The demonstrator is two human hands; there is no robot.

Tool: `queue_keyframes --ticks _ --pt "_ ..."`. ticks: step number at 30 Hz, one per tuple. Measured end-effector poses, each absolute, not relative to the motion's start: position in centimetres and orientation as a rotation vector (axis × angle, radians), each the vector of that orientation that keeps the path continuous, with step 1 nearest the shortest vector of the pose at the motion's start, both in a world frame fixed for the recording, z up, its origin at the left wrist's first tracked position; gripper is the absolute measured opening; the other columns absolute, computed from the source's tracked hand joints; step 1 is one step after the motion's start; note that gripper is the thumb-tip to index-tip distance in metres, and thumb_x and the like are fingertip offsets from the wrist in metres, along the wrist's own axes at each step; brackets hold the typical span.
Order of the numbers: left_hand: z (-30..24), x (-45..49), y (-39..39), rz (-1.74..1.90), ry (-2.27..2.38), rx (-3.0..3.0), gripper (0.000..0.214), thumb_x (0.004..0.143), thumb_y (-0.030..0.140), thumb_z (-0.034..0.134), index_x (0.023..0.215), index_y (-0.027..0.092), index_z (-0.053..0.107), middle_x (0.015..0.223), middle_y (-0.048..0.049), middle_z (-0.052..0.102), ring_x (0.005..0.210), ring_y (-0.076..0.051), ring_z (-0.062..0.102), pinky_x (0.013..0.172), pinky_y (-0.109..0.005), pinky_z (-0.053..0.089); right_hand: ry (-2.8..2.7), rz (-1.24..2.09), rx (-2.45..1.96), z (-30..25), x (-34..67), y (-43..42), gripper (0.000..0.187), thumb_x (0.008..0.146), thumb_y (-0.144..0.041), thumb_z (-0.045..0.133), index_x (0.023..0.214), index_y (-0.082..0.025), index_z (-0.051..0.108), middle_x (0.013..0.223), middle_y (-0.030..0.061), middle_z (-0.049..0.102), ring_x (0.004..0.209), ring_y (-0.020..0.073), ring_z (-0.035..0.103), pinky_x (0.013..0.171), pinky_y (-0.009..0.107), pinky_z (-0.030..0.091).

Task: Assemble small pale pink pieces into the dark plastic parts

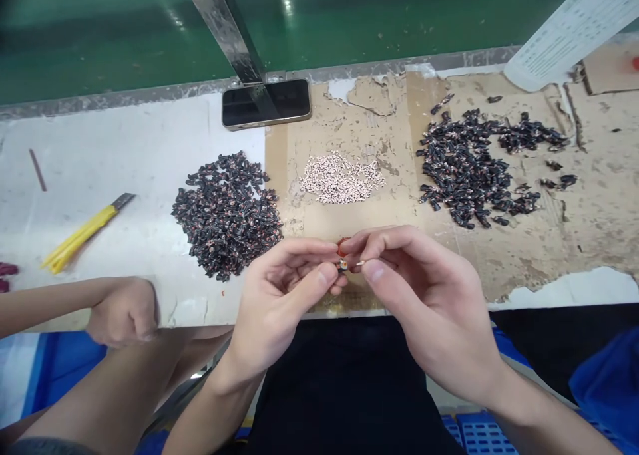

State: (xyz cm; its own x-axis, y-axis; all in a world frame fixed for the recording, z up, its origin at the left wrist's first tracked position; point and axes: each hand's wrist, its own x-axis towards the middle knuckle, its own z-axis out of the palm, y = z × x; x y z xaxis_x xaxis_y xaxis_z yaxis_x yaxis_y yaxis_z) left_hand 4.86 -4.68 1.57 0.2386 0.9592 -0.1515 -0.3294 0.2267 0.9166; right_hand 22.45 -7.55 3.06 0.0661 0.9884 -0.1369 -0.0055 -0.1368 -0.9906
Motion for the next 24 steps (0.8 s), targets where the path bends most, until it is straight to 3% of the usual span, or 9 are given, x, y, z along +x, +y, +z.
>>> queue_keyframes --ticks 5,8,12,24 --pt "1.97 4.71 -4.75 1.051 0.884 0.892 0.013 0.09 0.009 0.079 0.098 0.018 0.081 0.091 -0.0065 0.086 0.07 -0.017 0.083 0.069 -0.022 0.071 -1.166 1.167 -1.362 3.6 21.74 -7.11 0.009 0.097 -0.025 0.073 0.089 -0.029 0.073 0.1 0.0007 0.08 0.095 0.0169 0.079 0.082 0.022 0.067" --pt "2.13 4.7 -4.73 1.062 0.846 0.862 0.015 0.089 0.007 0.08 0.098 0.019 0.081 0.083 -0.0036 0.085 0.07 -0.015 0.083 0.07 -0.018 0.069 -1.196 1.144 -1.362 3.57 21.59 -7.04 0.009 0.096 -0.024 0.073 0.089 -0.029 0.073 0.099 0.0013 0.08 0.092 0.0183 0.08 0.078 0.023 0.068" --pt "2.1 4.54 -4.74 1.061 0.814 0.815 0.018 0.089 0.005 0.08 0.099 0.02 0.082 0.087 -0.0027 0.086 0.069 -0.011 0.082 0.07 -0.012 0.066 -1.228 1.138 -1.35 3.49 21.5 -7.05 0.008 0.096 -0.023 0.072 0.092 -0.029 0.074 0.098 0.0023 0.079 0.088 0.019 0.08 0.074 0.024 0.068" --pt "2.57 4.3 -4.8 1.029 0.84 0.818 0.02 0.089 0.004 0.078 0.098 0.021 0.082 0.093 -0.003 0.086 0.07 -0.011 0.081 0.071 -0.013 0.067 -1.469 1.017 -1.344 3.73 22.02 -6.52 0.005 0.095 -0.026 0.072 0.093 -0.031 0.073 0.095 0.0002 0.078 0.087 0.0145 0.076 0.081 0.019 0.065"
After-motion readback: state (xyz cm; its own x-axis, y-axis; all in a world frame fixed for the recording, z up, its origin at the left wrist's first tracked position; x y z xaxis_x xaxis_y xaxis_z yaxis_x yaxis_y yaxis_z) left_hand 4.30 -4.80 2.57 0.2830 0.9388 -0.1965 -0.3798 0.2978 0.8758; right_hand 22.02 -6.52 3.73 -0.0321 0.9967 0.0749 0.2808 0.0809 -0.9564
